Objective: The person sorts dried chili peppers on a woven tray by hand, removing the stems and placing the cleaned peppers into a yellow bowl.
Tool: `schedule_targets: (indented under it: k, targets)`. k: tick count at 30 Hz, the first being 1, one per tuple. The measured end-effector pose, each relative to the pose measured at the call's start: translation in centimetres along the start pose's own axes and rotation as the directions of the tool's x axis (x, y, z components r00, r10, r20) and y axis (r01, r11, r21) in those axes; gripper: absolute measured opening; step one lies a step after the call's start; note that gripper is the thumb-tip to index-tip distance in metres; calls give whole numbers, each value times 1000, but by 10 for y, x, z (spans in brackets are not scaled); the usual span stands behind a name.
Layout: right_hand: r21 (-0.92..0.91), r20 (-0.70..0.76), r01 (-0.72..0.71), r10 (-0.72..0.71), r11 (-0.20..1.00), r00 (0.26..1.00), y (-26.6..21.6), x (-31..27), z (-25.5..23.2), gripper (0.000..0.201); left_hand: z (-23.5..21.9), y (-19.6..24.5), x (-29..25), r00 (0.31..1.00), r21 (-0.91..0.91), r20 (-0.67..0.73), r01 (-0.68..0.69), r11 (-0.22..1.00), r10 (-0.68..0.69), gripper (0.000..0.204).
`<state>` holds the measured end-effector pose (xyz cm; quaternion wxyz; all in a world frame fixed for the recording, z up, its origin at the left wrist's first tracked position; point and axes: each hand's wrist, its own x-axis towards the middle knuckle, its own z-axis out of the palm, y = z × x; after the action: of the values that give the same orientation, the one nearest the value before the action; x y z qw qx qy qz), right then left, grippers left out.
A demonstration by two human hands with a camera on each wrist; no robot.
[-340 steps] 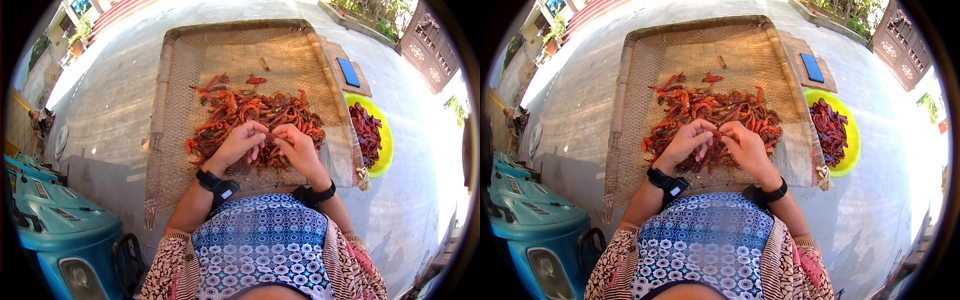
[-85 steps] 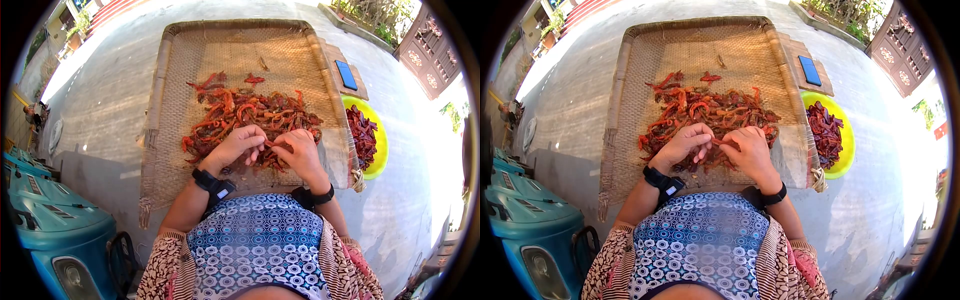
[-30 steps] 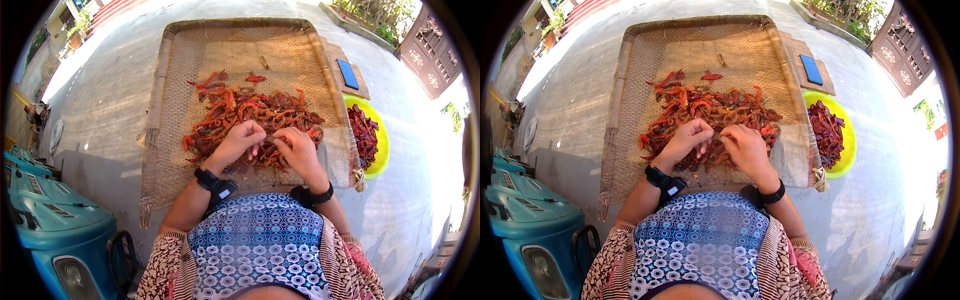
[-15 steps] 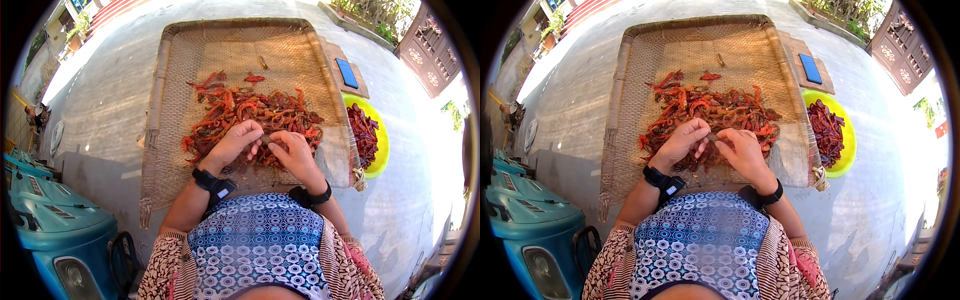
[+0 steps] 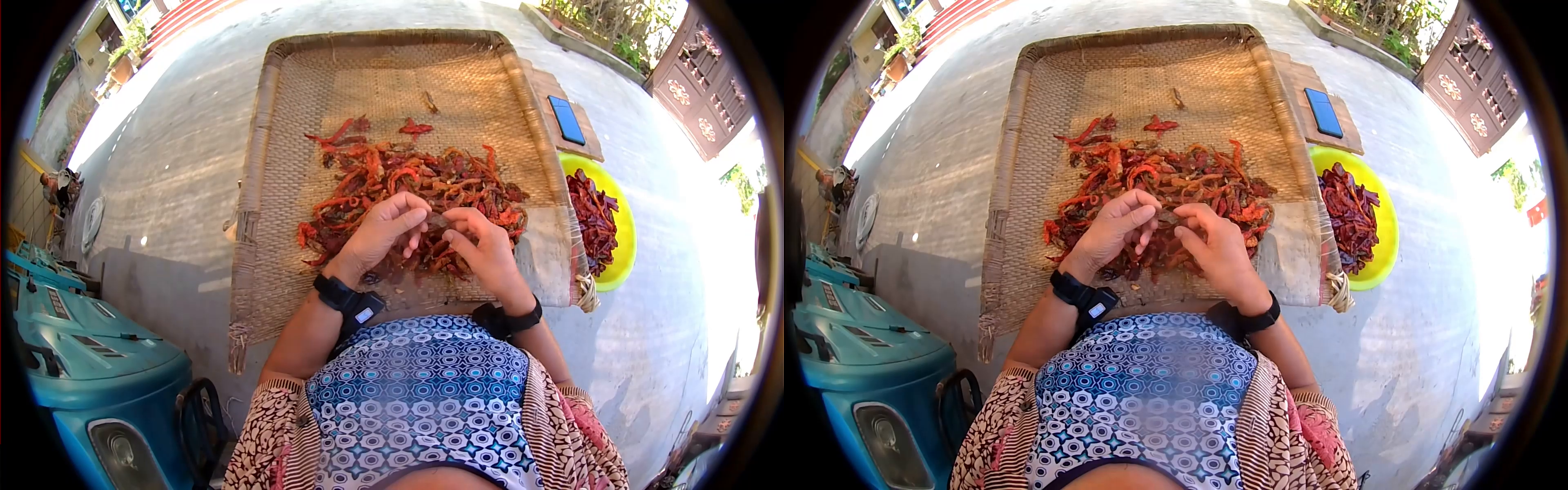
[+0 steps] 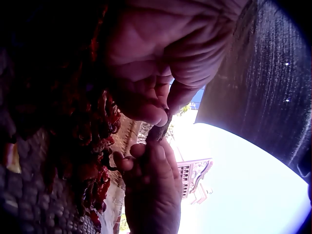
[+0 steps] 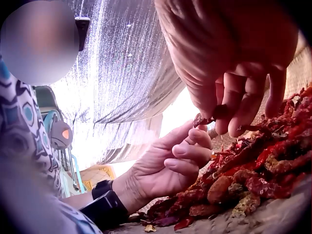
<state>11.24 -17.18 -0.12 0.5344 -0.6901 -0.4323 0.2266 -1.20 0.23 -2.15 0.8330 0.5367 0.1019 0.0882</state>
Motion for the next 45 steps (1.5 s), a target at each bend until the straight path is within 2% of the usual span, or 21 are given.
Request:
schedule_targets:
  k: [3,6,8,10,13,17,20,21,24,25,26,27,28,29,30,32,33,36,42,45]
  targets:
    - [-72,-110,70,-78,995,991,18,5,-10,27,-1,0,0,1000,10,-16,-16,1000,17,19]
    - [319,-173,-36,95,947,980,24,6,-27,29,-1,0,0,999,34,-37,-13,999,14,19]
    - [454,-254,-21,152,891,955,29,8,-42,29,-3,-2,1,999,65,-42,-9,998,12,20]
    - [610,-325,-17,270,793,907,35,9,-59,26,-2,-2,0,999,67,-45,-10,998,13,19]
    - [756,-372,103,295,646,880,52,12,-93,25,-2,-1,0,998,72,-64,-6,997,11,18]
    - [886,-358,157,427,437,830,84,21,-152,30,-2,-2,0,997,67,-76,-15,998,20,17]
    - [955,-297,260,382,146,875,93,14,-174,32,-2,-1,0,997,47,-68,-19,999,22,17]
    - [969,-246,231,420,88,873,87,13,-173,33,-1,0,0,997,42,-71,-18,999,21,17]
    - [930,-256,117,386,350,886,91,4,-154,33,0,0,-1,997,17,-76,-19,1000,20,17]
    - [854,-275,66,340,517,899,70,-3,-135,27,1,0,-1,997,1,-73,-21,1000,21,18]
    - [691,-295,-31,321,722,900,64,-2,-122,25,1,0,-1,997,-13,-70,-24,1000,23,18]
    - [474,-310,-123,296,872,904,60,1,-112,23,1,0,0,997,-7,-67,-27,1000,26,18]
    - [218,-316,-205,268,954,910,58,3,-109,22,2,1,0,997,-1,-64,-31,1000,31,18]
    - [-3,-279,-124,118,992,953,76,6,-105,19,2,1,-1,997,4,-63,-35,999,35,18]
    - [-209,-280,-111,49,972,959,71,5,-102,21,3,1,-1,997,10,-67,-32,999,33,18]
    - [-587,-238,-76,-83,806,968,58,3,-89,24,4,2,-1,997,22,-74,-30,999,31,18]
    - [-673,-215,-112,-48,731,975,55,3,-87,28,5,3,-1,997,26,-73,-35,999,36,18]
    - [-766,-167,-84,-71,638,983,52,4,-84,26,5,2,-2,997,38,-68,-37,999,39,19]
    - [-608,-228,-115,-33,786,973,47,0,-85,23,3,0,-1,998,64,-60,-22,998,26,20]
    - [-383,-256,-88,-14,920,967,33,-3,-70,16,5,1,-1,998,91,-57,-16,996,21,22]
